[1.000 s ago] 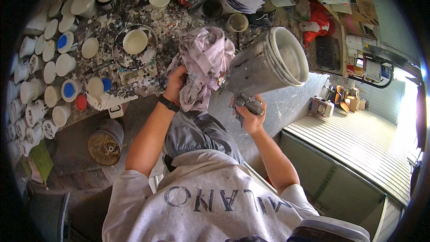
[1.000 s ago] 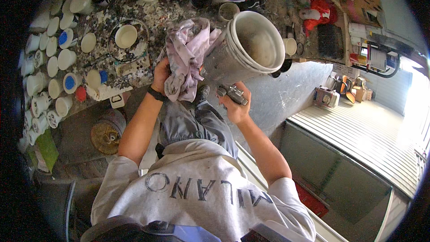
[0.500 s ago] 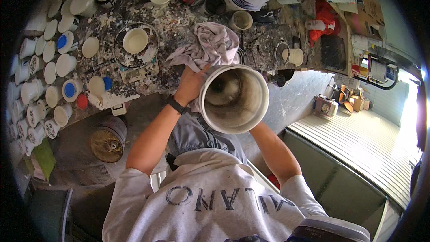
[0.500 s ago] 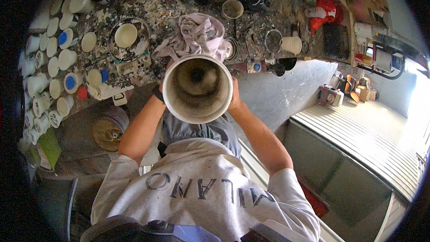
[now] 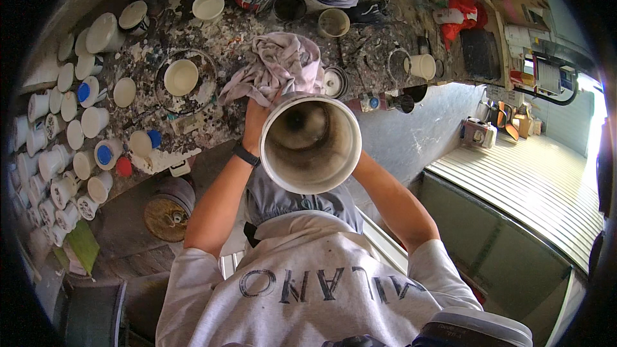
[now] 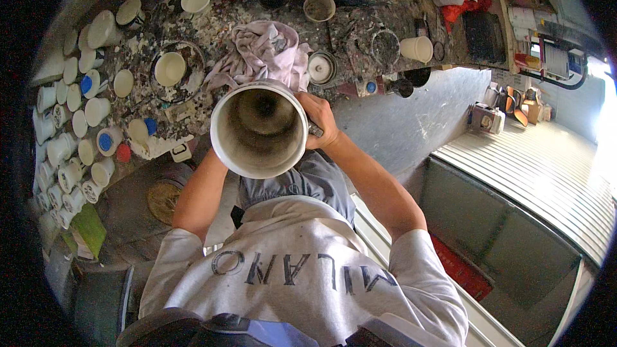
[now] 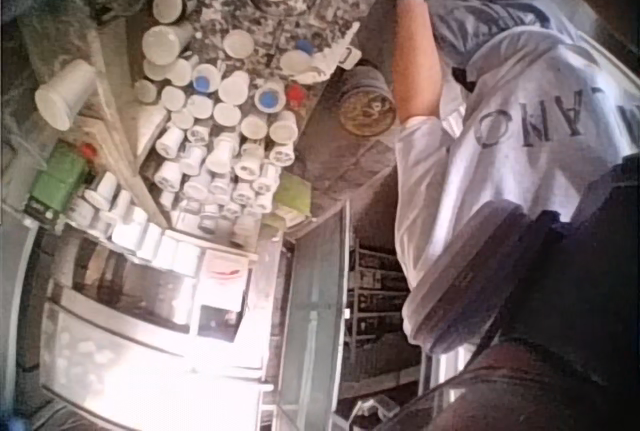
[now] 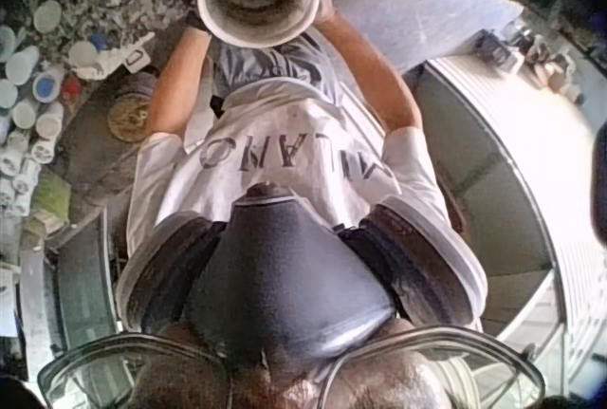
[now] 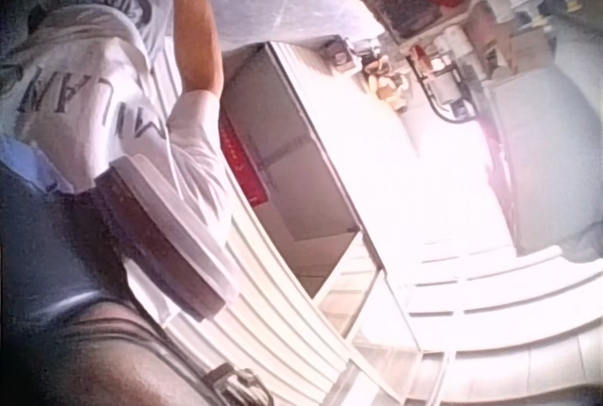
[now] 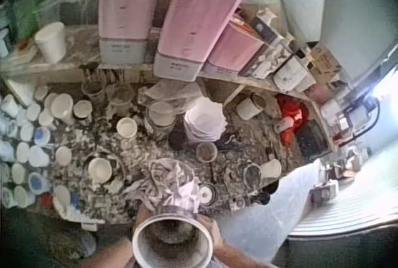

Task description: The person spray paints a white car hood with a spray gun inside a paint booth, then moves to a workbench to clean the spray gun and prepare paint.

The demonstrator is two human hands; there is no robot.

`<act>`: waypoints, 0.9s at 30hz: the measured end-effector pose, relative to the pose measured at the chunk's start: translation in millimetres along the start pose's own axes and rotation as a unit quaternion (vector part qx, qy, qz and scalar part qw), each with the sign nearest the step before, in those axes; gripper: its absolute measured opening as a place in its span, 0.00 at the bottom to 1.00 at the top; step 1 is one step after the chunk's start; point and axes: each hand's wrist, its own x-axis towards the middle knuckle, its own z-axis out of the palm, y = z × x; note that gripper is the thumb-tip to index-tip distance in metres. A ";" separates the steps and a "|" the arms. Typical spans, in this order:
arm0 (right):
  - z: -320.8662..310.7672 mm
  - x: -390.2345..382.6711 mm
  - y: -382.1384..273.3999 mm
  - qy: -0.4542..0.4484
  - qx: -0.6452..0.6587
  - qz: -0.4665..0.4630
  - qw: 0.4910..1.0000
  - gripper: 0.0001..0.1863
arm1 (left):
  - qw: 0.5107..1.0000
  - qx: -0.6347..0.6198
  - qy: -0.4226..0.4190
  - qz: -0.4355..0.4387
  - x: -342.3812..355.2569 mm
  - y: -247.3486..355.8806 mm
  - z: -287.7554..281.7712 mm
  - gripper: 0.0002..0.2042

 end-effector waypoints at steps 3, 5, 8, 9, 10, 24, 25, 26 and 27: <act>-0.7 0.8 0.6 0.014 0.041 0.057 0.997 0.28 | 1.000 -0.024 -0.015 0.000 -0.2 -3.9 -3.2 0.17; -0.2 0.7 0.2 0.004 0.000 0.061 0.998 0.33 | 1.000 -0.023 -0.016 0.003 -1.2 -6.8 -5.1 0.17; 2.0 0.5 0.2 0.002 -0.024 0.095 0.995 0.37 | 1.000 0.007 -0.003 0.023 4.0 -13.0 -3.6 0.18; 2.9 -0.7 -0.4 0.005 -0.029 0.116 0.993 0.37 | 0.999 0.028 0.007 0.038 6.8 -15.8 -2.3 0.18; 4.1 -1.1 -0.4 -0.002 -0.032 0.127 0.991 0.37 | 0.997 0.055 0.018 0.057 9.5 -19.0 -0.3 0.18; -85.8 -71.6 -33.1 0.447 0.005 0.218 0.867 0.14 | 0.868 0.475 0.062 0.127 124.9 -33.1 30.7 0.19; -99.6 -68.3 -22.2 0.453 0.014 0.204 0.868 0.13 | 0.823 0.567 0.006 0.023 132.0 -31.3 29.8 0.21; -111.6 -64.8 -10.5 0.458 0.020 0.191 0.868 0.13 | 0.831 0.556 -0.003 -0.016 137.2 -29.3 33.1 0.22; -119.8 -64.0 -0.3 0.440 -0.017 0.199 0.876 0.11 | 0.854 0.520 -0.006 -0.021 139.5 -25.4 37.2 0.24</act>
